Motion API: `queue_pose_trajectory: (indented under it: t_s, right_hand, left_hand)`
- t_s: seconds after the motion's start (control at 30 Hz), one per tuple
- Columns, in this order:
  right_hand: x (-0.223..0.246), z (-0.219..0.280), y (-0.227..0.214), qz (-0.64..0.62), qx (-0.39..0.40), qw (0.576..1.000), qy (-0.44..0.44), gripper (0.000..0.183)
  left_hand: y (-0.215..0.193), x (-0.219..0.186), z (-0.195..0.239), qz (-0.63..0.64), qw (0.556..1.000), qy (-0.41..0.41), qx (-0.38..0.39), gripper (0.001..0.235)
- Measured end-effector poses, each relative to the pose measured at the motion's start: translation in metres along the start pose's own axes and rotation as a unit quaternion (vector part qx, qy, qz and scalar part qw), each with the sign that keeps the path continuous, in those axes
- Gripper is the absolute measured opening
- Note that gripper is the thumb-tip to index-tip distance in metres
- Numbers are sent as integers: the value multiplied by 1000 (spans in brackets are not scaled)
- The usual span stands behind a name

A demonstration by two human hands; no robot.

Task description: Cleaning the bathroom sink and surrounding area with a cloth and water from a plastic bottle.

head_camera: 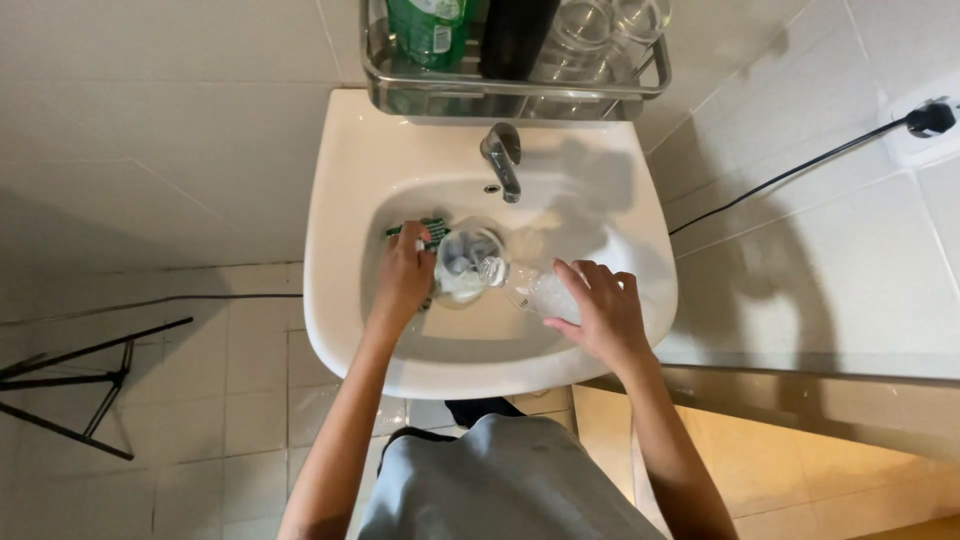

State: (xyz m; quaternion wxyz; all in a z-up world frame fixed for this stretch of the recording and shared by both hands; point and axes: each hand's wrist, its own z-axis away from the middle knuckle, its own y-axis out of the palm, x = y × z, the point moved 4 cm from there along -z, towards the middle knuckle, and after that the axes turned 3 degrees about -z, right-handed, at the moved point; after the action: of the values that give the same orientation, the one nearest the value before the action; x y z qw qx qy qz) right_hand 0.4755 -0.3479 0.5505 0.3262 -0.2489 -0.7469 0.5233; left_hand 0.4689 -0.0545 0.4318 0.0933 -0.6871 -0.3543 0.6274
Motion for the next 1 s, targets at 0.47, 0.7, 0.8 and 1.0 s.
queue_pose_trajectory:
  t_s: [0.47, 0.7, 0.8, 1.0]
  right_hand:
    - [-46, -59, 0, 220, 219, 951, -9, 90]
    - [-24, -82, -2, 276, 242, 928, -61, 85]
    - [7, -98, -18, 320, 207, 920, -90, 82]
    - [47, -124, -23, 376, 264, 881, -111, 55]
  left_hand:
    - [99, 119, -9, -438, 865, -44, 241, 42]
    - [43, 96, -36, -382, 908, -18, 170, 18]
    - [-53, 14, -61, -277, 956, -24, 99, 14]
    - [-143, -49, -112, -194, 977, 32, -81, 18]
